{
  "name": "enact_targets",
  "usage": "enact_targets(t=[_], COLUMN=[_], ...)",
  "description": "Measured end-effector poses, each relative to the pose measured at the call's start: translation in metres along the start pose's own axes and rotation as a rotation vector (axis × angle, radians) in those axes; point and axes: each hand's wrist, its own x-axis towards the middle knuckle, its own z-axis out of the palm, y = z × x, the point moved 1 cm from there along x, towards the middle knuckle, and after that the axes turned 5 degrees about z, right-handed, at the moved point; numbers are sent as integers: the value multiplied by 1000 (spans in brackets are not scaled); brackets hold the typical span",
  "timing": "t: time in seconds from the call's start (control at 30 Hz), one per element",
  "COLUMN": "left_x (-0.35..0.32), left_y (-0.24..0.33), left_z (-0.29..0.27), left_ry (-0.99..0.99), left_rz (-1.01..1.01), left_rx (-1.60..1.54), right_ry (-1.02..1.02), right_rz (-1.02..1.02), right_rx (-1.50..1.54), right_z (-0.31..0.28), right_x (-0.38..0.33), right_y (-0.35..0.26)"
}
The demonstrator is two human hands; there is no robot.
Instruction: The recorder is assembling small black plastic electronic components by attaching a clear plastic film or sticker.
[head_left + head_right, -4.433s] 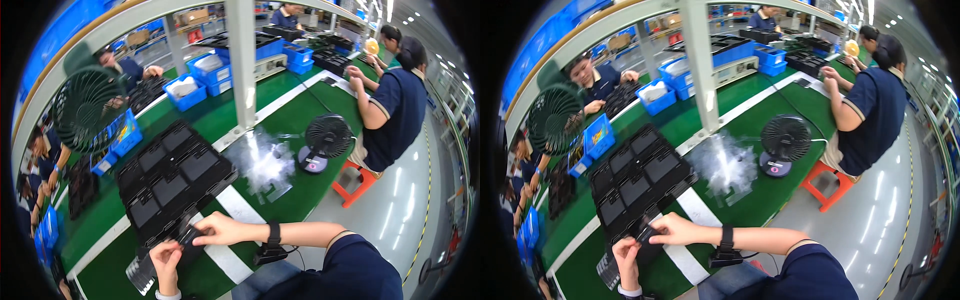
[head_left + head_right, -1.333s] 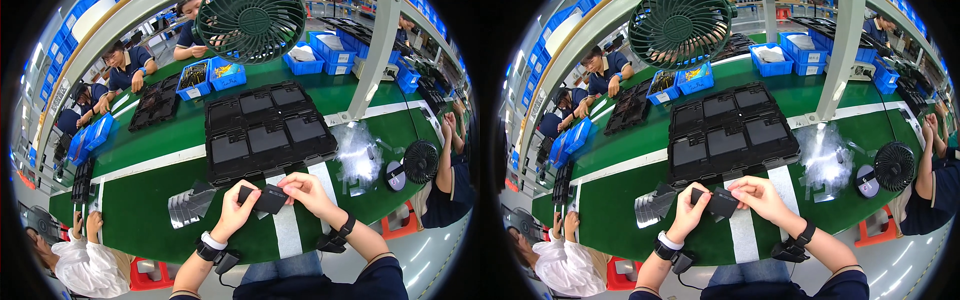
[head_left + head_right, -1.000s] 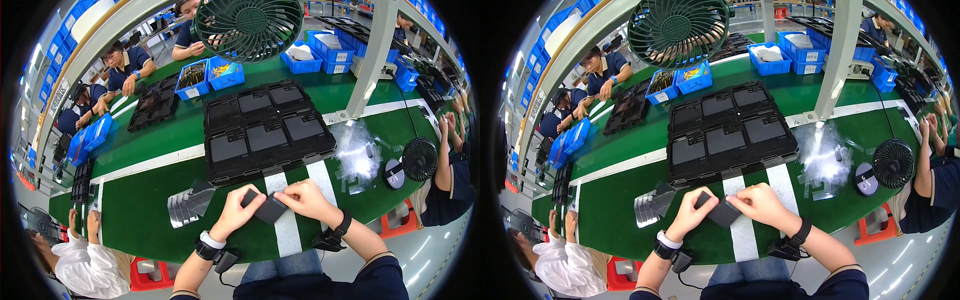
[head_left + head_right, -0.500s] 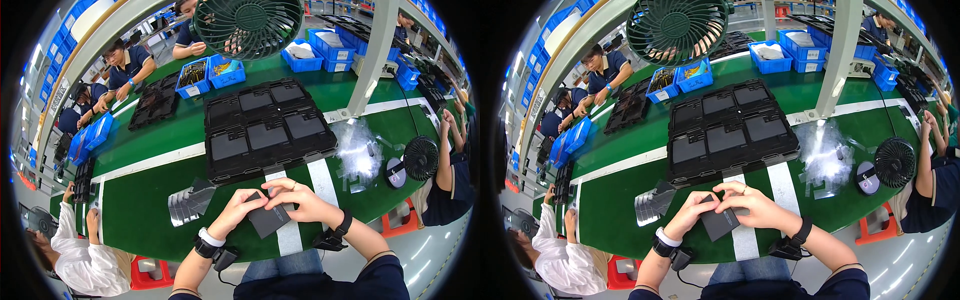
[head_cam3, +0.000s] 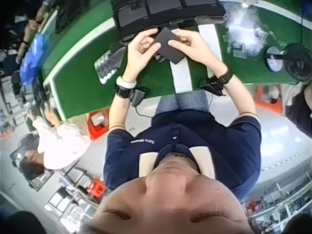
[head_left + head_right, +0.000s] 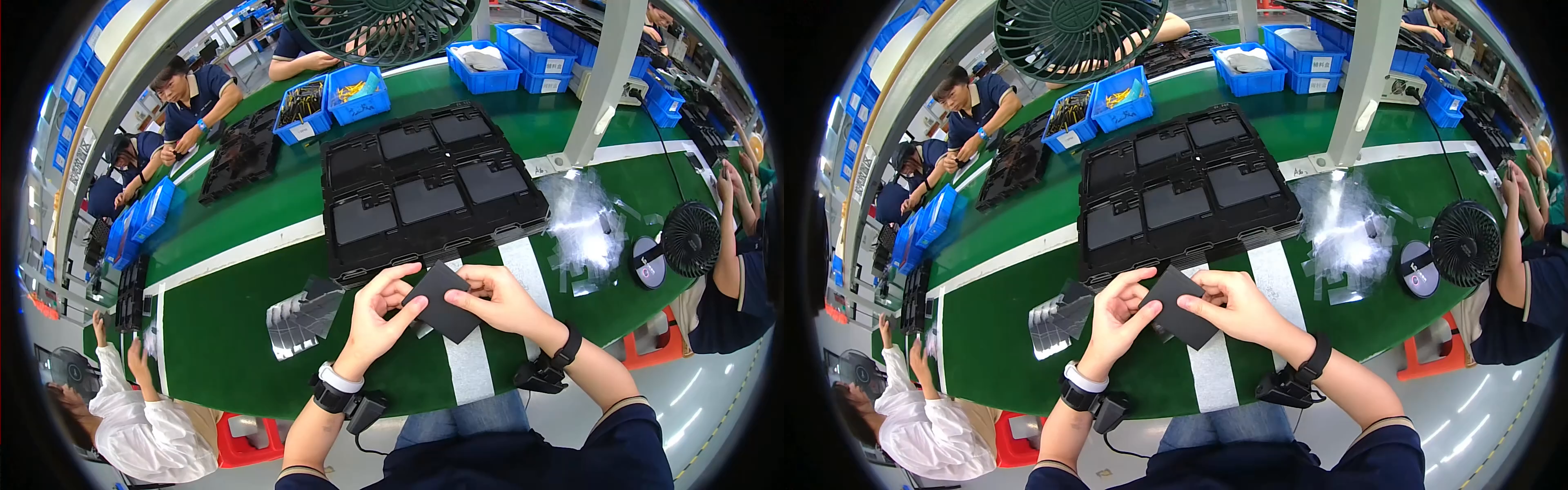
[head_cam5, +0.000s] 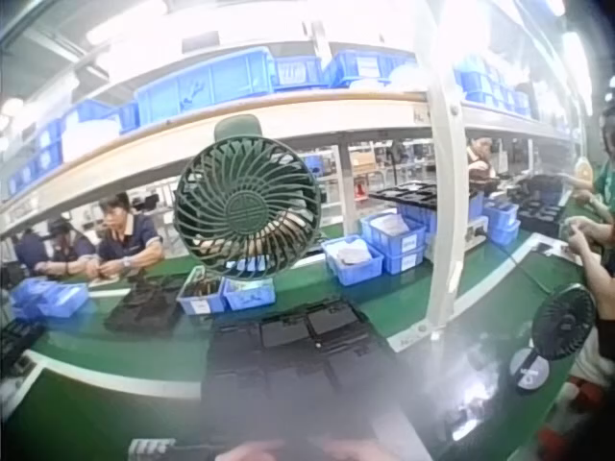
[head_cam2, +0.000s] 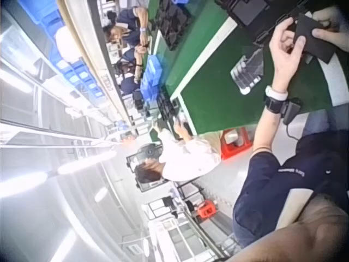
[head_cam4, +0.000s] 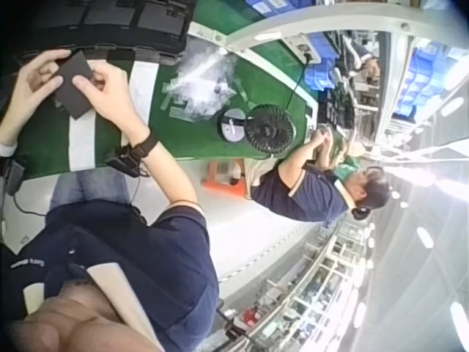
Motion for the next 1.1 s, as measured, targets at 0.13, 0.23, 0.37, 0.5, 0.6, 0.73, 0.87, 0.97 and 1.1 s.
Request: enact_targets(t=[0.13, 0.23, 0.37, 0.5, 0.6, 0.73, 0.87, 0.97, 1.1], left_x=[-1, -1, -1, 2, 3, 5, 6, 5, 9], left_y=[0, -1, -2, -3, -8, -7, -28, -31, -32], left_z=[-1, 0, 1, -3, -5, -5, -1, -6, -3], left_ry=[-42, -129, -88, 73, 185, 145, -54, -76, -106], left_rz=[46, 4, 31, 85, 136, 34, -83, -98, -92], left_rx=[25, 68, 0, -89, -162, -200, -144, -112, -103], right_ry=[-9, -6, -24, -129, -106, 26, 140, 202, 277], right_rz=[25, 4, 126, 37, 53, -94, -168, -120, -31], right_rx=[51, -178, 11, -108, 15, -293, -511, -433, -404], right_z=[-3, -4, -1, -10, -6, -27, -37, -24, -14], right_x=[-1, -3, -1, 3, 1, 29, 87, 144, 195], right_y=[0, -6, -4, 7, 3, -37, -78, -64, -42])
